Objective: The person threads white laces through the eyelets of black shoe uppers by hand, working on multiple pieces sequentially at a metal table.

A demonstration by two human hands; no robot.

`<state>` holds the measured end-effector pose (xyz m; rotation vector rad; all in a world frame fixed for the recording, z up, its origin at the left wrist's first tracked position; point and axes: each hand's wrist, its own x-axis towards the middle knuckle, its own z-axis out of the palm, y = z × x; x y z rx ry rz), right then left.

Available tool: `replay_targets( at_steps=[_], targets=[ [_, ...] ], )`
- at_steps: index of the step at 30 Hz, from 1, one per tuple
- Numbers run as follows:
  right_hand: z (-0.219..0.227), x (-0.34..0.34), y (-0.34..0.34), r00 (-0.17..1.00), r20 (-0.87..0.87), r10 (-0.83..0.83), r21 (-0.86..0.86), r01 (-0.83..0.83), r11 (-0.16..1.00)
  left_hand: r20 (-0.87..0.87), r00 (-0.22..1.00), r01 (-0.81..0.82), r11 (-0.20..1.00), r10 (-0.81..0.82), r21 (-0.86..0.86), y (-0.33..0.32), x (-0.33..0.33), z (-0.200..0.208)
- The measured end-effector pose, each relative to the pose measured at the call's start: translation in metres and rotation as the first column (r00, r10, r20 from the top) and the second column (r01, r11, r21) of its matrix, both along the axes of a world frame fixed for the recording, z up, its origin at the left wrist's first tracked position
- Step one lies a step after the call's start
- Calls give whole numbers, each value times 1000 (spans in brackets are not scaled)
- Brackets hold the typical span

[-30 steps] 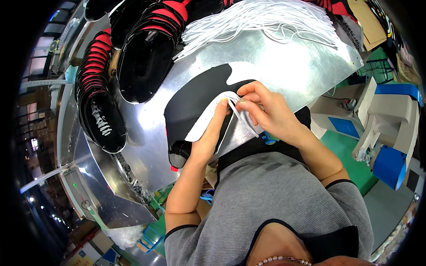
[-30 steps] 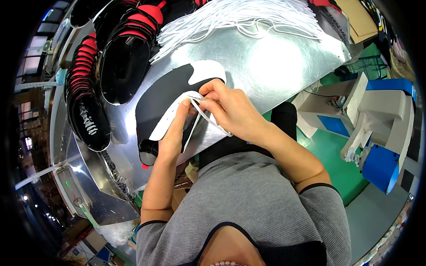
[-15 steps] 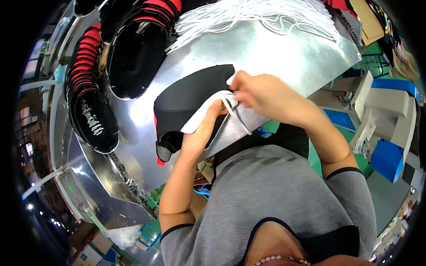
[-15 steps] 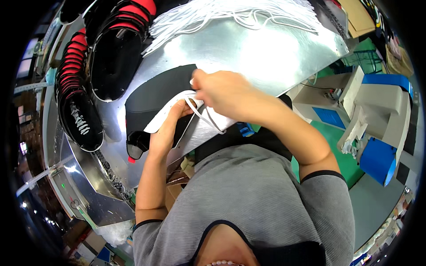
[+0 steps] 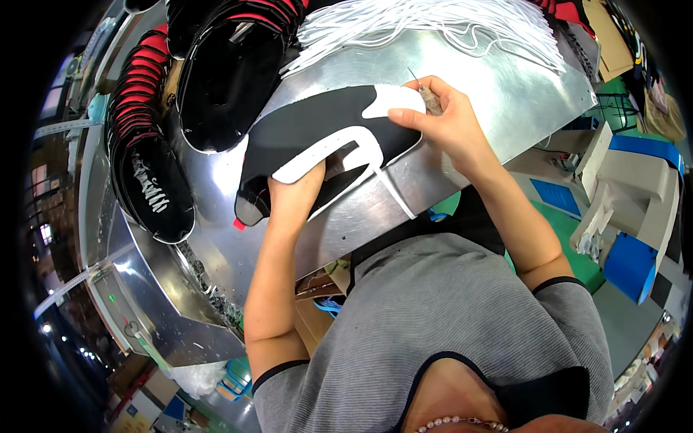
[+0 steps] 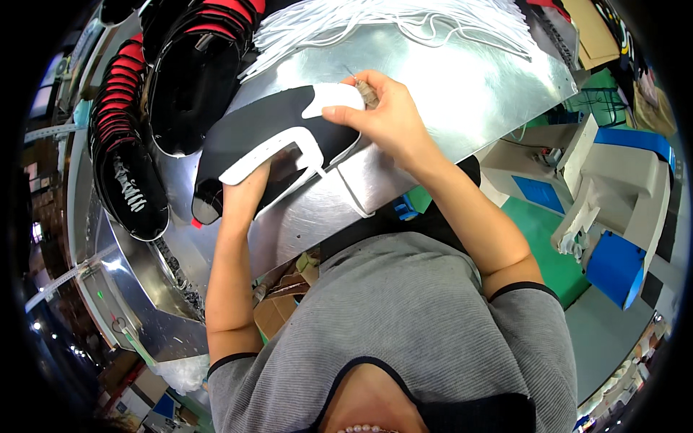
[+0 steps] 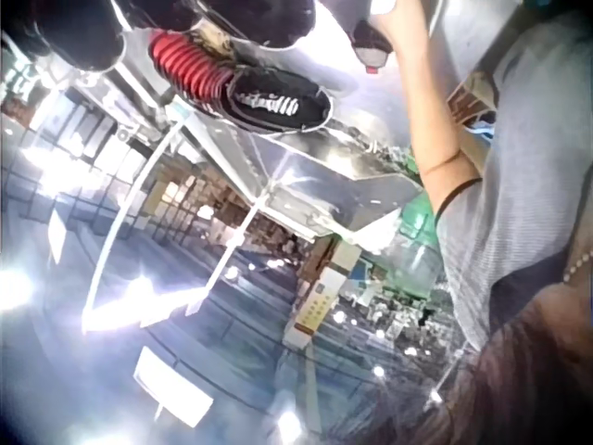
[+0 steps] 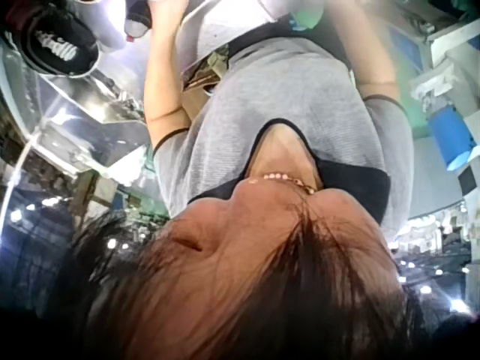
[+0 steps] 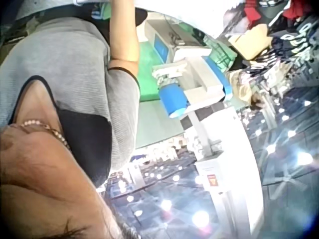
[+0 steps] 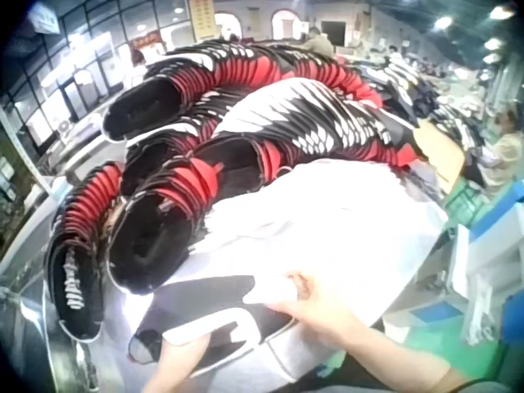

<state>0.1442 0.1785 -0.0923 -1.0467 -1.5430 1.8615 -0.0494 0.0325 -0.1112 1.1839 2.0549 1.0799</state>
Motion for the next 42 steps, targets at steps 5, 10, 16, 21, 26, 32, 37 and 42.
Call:
replay_targets(
  at_steps=[5, 10, 16, 21, 26, 32, 37, 42],
  targets=[
    [-15, -3, 22, 984, -37, -177, -64, 174, 983, 365, 872, 346, 938, -328, 17, -3, 15, 35],
    [-22, 20, -2, 999, -48, -15, 169, 23, 985, -294, 935, 179, 980, -197, -86, 0, 37, 41],
    [-15, 37, -45, 870, 202, 451, 16, -463, 886, -394, 914, 169, 975, -100, 144, 7, 38, 66],
    [-37, 140, -66, 674, 485, 557, 252, -718, 649, -157, 983, -38, 944, 94, 327, 20, 14, 117],
    [-16, 130, -61, 933, 68, 354, 316, -357, 879, -394, 892, 271, 959, -221, 77, 3, 38, 61],
    [-7, 43, -25, 990, -24, 139, 264, -127, 956, -359, 869, 277, 936, -341, -219, -1, 55, 49],
    [-17, 6, -5, 980, -158, 121, 456, -36, 889, -430, 817, 324, 923, -384, -209, 17, 64, 64],
    [-21, 1, 1, 992, -46, 119, 463, -84, 882, -407, 813, 239, 877, -416, -417, 38, 72, 55]
  ],
)
